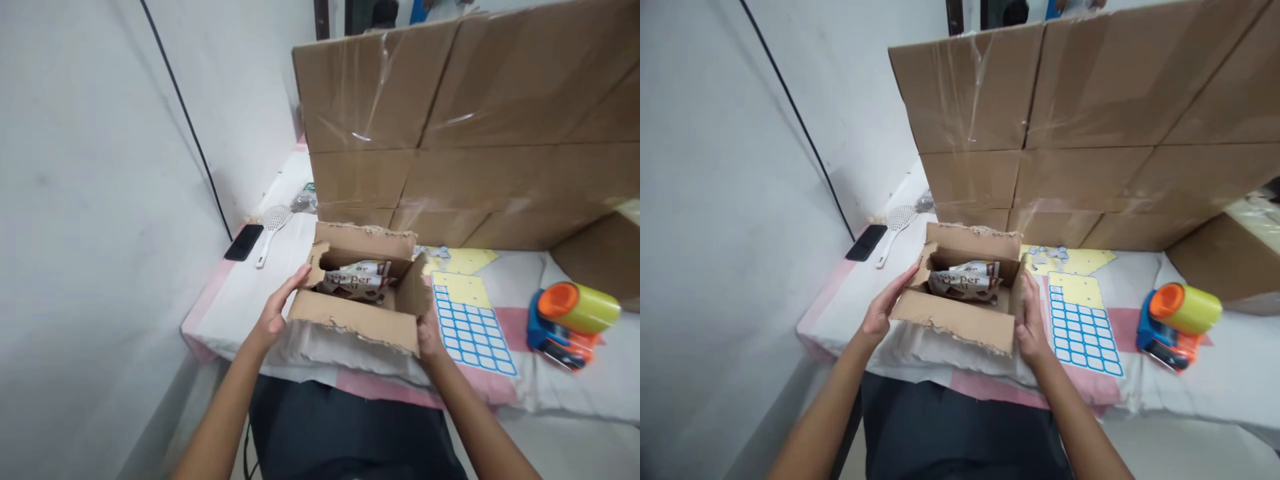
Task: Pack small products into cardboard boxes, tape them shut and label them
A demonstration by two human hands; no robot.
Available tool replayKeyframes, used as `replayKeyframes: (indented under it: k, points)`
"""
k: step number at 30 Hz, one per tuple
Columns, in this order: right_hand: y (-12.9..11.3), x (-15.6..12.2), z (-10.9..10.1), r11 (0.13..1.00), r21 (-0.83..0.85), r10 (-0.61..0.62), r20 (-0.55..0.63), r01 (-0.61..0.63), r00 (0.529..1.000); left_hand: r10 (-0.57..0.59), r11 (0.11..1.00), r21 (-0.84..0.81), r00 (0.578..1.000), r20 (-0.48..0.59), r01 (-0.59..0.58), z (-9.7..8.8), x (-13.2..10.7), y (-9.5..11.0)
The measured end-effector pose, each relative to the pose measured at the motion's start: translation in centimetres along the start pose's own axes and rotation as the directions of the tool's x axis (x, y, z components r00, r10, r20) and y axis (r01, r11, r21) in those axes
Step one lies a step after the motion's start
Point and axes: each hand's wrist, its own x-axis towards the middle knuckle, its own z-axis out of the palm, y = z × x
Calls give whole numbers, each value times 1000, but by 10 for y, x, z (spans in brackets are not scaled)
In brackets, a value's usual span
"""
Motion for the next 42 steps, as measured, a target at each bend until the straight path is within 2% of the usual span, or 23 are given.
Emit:
replayKeyframes:
  k: [2, 4, 5, 7, 9, 11, 14, 16, 17, 19, 21, 22, 24, 27, 29, 31, 33, 34, 35, 36, 37, 39, 42]
  points:
    - [-8, 7, -5, 995, 45, -85, -55, 88, 995, 129, 983, 124, 989, 70, -137, 7, -6, 3]
    - [-18, 18, -8, 990, 77, -114, -87, 121, 990, 166, 966, 193, 985, 49, -172, 13, -4, 8]
    - [-24, 24, -9, 990, 93, -100, -88, 108, 991, 142, 969, 206, 990, -11, -136, 16, -1, 12]
    - [-31, 39, -9, 986, 158, -43, -94, 57, 995, 28, 980, 198, 977, -212, 15, 25, 8, 19]
    - [-36, 54, -8, 958, 285, 31, -100, -1, 995, -105, 972, 153, 909, -403, 180, 34, 18, 26]
    - [-39, 67, -8, 908, 416, 102, -103, -51, 989, -168, 956, 137, 865, -472, 260, 42, 27, 33]
    - [-47, 74, -12, 891, 452, 93, -88, -44, 992, -78, 925, 294, 879, -470, 240, 49, 35, 47]
    - [-53, 70, -18, 944, 327, -15, -57, 33, 998, 74, 852, 498, 905, -418, 160, 53, 35, 60]
    - [-55, 66, -20, 967, 240, -77, -41, 85, 996, 148, 800, 592, 926, -348, 95, 57, 34, 66]
    - [-57, 59, -24, 982, 82, -171, -20, 172, 985, 222, 706, 705, 966, -134, -64, 68, 31, 76]
    - [-57, 52, -27, 977, -9, -215, -14, 215, 976, 207, 661, 729, 977, 53, -180, 81, 29, 82]
    - [-57, 48, -29, 975, -38, -218, -12, 217, 976, 187, 650, 734, 978, 97, -197, 88, 28, 83]
    - [-55, 37, -38, 977, -85, -200, -28, 197, 979, 149, 637, 750, 983, 110, -181, 97, 28, 83]
    - [-52, 6, -63, 982, -130, -156, -175, 135, 972, 115, 625, 766, 988, 104, -154, 100, 29, 84]
    - [-49, -20, -90, 982, -174, -133, -340, 77, 931, 96, 609, 778, 988, 125, -157, 99, 32, 87]
    - [-43, -44, -122, 971, -239, -116, -537, -18, 836, 69, 581, 798, 987, 148, -160, 98, 36, 92]
    - [-32, -59, -157, 956, -266, -114, -726, -124, 678, 37, 544, 823, 984, 171, -164, 100, 41, 97]
    - [-24, -62, -174, 959, -234, -97, -798, -158, 595, 23, 526, 835, 984, 176, -162, 102, 43, 99]
    - [-15, -62, -191, 972, -155, -38, -842, -174, 538, 13, 509, 847, 985, 173, -156, 104, 45, 101]
    - [-5, -59, -206, 983, -37, 62, -851, -178, 521, 7, 493, 857, 986, 166, -147, 106, 47, 102]
    - [4, -54, -220, 977, 101, 188, -820, -185, 541, 3, 480, 866, 988, 156, -138, 108, 49, 104]
    - [22, -42, -241, 923, 311, 384, -686, -228, 618, -3, 459, 880, 990, 141, -123, 111, 50, 105]
    - [40, -23, -256, 895, 294, 446, -566, -336, 693, -10, 447, 887, 991, 134, -115, 114, 49, 107]
